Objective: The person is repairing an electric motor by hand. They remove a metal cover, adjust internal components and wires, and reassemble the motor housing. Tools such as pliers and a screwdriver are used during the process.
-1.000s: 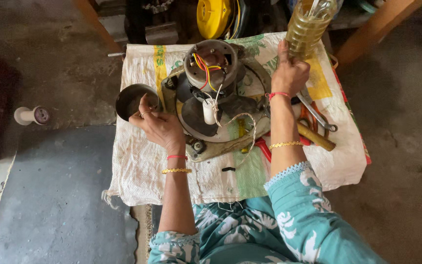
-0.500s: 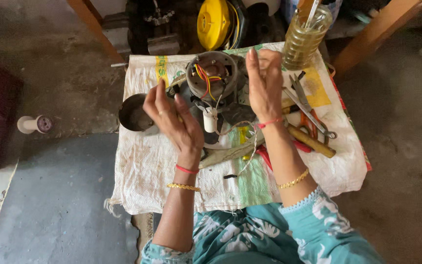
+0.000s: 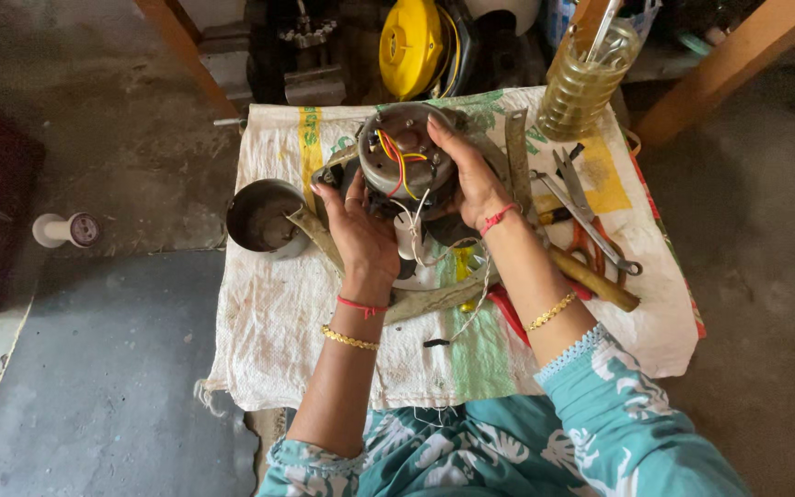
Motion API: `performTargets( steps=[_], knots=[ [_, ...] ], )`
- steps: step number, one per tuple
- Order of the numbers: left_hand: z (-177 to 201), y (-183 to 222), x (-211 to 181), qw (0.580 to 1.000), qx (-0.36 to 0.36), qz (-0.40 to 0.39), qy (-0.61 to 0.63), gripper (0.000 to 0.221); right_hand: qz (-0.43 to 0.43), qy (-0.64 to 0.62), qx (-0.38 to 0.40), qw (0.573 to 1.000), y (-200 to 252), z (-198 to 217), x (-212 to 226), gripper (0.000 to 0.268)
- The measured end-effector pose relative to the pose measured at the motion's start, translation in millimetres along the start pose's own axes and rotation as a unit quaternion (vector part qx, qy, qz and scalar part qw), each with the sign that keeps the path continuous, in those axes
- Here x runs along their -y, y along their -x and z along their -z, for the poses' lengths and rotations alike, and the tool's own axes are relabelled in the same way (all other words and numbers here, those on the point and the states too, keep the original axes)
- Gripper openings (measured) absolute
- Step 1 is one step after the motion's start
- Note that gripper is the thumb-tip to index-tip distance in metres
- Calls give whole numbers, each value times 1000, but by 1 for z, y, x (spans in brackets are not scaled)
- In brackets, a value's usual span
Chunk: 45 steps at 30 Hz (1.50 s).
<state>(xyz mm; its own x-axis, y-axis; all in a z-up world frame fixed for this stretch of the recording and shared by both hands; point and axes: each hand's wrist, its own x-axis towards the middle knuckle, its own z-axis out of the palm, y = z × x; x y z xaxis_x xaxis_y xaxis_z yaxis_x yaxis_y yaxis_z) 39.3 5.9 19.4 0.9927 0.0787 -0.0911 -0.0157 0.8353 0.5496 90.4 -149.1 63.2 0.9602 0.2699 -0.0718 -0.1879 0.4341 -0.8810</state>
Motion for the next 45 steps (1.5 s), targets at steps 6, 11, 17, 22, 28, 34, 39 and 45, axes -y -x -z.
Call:
performTargets(
  steps=[6, 11, 17, 22, 28, 34, 39, 45],
  knots=[
    [0, -1, -15, 999, 33, 41, -9, 110, -44, -7, -60, 997, -9, 3, -3, 61],
    [-3, 8, -21, 997, 56, 39, -27, 115, -34, -17, -49, 998, -3, -2, 4, 54],
    [-16, 25, -36, 995, 65, 57, -41, 121, -72, 21, -44, 996, 4, -19, 28, 47],
    [-29, 41, -49, 993, 88, 56, -50, 122, -103, 71, -58, 990, 17, -31, 45, 50],
    [-51, 74, -55, 992, 126, 15, -26, 117, -76, 40, -19, 996, 40, -35, 65, 48],
    [-57, 121, -52, 985, 144, 26, -93, 97, 58, -96, 18, 994, 94, -20, 51, 44],
    [-23, 142, -71, 937, 40, -83, -337, 70, 130, -201, -112, 964, 115, 26, 27, 31],
    [31, 96, -52, 792, -167, -264, -524, 63, 212, -202, -150, 944, 119, 86, 13, 29]
  ],
)
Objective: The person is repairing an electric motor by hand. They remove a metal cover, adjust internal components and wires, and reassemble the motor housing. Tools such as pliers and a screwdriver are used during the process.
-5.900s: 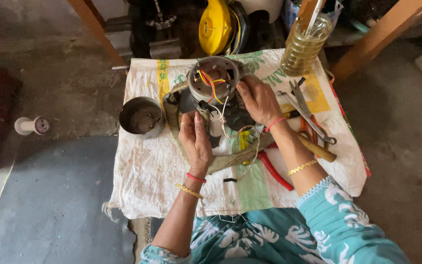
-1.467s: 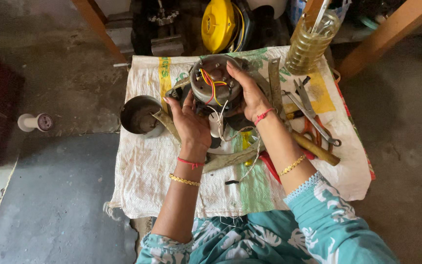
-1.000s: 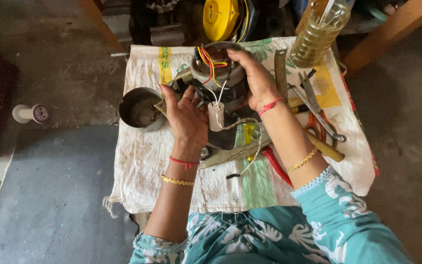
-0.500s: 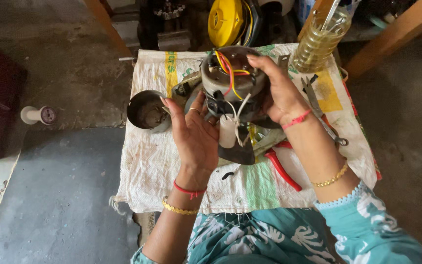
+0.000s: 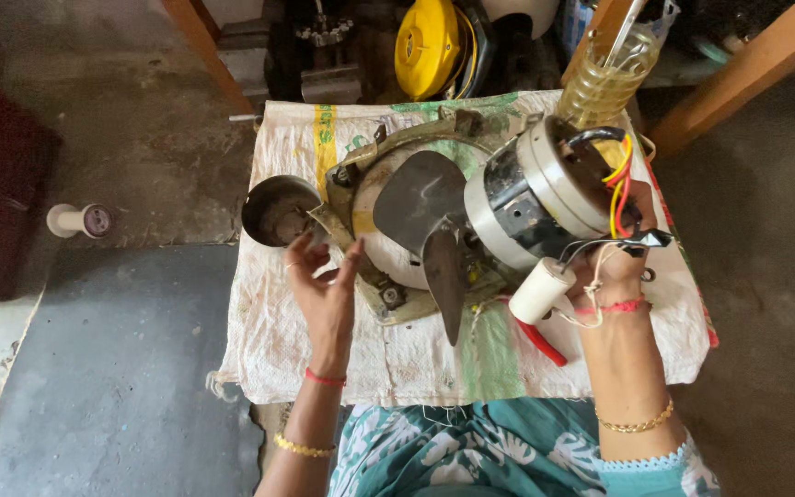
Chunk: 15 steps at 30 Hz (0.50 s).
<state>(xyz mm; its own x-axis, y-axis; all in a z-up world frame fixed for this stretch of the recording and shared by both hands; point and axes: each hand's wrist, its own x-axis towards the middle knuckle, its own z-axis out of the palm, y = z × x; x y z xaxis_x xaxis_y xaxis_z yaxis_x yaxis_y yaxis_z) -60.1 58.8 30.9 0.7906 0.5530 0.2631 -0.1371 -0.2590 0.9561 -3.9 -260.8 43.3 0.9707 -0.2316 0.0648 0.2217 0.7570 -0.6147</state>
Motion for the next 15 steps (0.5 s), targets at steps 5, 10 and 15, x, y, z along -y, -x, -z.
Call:
performTargets(
  steps=[5, 10, 15],
  knots=[
    [-33, 2, 42, 987, 79, 91, 107, 74, 9, -34, 4, 999, 7, 10, 13, 35],
    [-21, -23, 54, 945, 77, 228, 220, 84, 12, -53, 9, 998, 15, -3, 14, 34],
    [10, -39, 64, 863, 103, 352, 347, 72, 11, -55, 18, 998, 21, -11, 14, 33]
  ],
)
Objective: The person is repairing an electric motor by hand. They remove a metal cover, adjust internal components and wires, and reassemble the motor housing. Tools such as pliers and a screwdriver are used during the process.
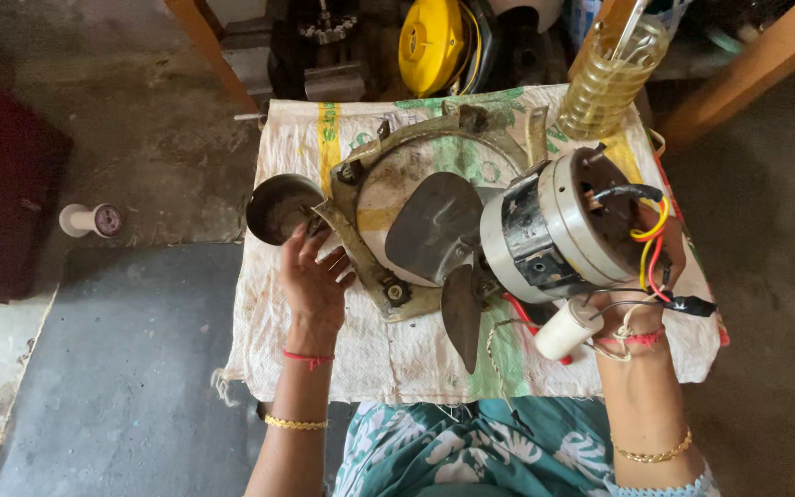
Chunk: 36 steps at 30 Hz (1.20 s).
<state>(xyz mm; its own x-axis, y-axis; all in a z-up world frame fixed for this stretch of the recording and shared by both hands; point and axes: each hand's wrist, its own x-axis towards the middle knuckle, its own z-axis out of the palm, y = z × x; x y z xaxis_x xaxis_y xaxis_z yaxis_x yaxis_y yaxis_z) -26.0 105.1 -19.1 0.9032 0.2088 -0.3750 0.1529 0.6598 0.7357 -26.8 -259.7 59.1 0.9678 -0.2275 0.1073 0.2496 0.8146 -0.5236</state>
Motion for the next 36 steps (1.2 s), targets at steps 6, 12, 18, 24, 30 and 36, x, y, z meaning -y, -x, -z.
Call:
performTargets(
  steps=[6, 12, 18, 24, 30, 36],
  knots=[
    [10, -16, 37, 989, -46, -104, -92, 55, -2, 6, 0, 1000, 11, 0, 2, 31],
    [22, -48, 38, 995, -30, -82, -42, 19, 13, 13, -12, 1000, 20, 8, 9, 30],
    [5, -64, 37, 996, -53, -69, -16, 20, 45, 21, -19, 999, 14, 13, 19, 29],
    [-25, -20, 37, 990, 26, -19, 134, 28, 59, 30, -25, 997, 14, 17, 27, 28],
    [-52, -24, 10, 957, 160, -191, 151, 39, 77, 45, -38, 995, 25, 26, 40, 27],
    [-70, -40, -69, 901, 350, -183, 181, 43, 90, 54, -48, 993, 31, 29, 40, 26]
  ],
)
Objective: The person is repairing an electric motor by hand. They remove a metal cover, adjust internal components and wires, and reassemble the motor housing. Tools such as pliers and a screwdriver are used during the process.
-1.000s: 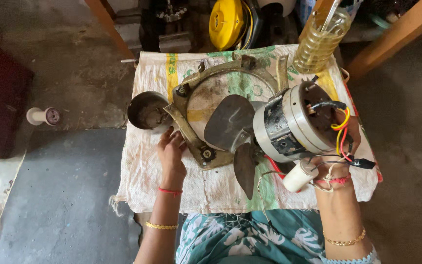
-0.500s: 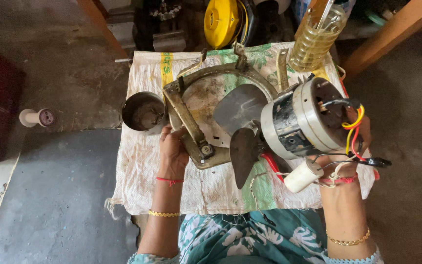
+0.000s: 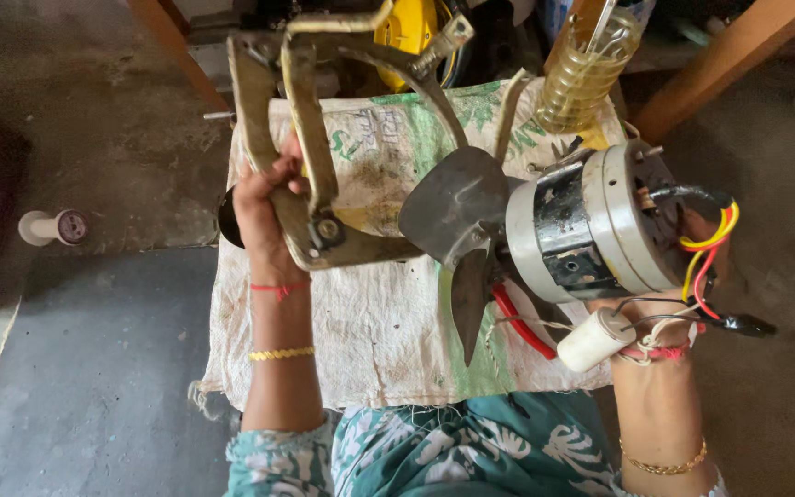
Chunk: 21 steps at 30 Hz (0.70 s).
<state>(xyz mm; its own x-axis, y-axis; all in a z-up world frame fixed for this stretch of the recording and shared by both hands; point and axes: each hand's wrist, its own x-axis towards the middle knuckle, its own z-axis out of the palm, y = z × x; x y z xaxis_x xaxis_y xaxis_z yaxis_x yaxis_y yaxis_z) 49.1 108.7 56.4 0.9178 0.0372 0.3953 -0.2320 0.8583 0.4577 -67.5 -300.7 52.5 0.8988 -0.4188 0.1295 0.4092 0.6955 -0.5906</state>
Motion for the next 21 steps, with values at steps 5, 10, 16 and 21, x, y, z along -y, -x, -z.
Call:
performTargets(
  steps=[5, 10, 16, 21],
  knots=[
    [-16, -51, -30, 997, -36, -10, -67, 40, 9, 15, 1, 1000, 0, -3, -2, 25],
    [7, -96, -43, 994, 35, -8, -101, 40, 14, 50, 13, 999, -14, -8, -23, 24],
    [54, -149, -71, 975, 99, 30, -197, 32, 26, 152, 47, 987, -44, -20, -82, 23],
    [97, -183, -96, 921, 28, 74, -381, 46, -132, 37, 32, 990, -41, -30, -133, 25]
  ],
)
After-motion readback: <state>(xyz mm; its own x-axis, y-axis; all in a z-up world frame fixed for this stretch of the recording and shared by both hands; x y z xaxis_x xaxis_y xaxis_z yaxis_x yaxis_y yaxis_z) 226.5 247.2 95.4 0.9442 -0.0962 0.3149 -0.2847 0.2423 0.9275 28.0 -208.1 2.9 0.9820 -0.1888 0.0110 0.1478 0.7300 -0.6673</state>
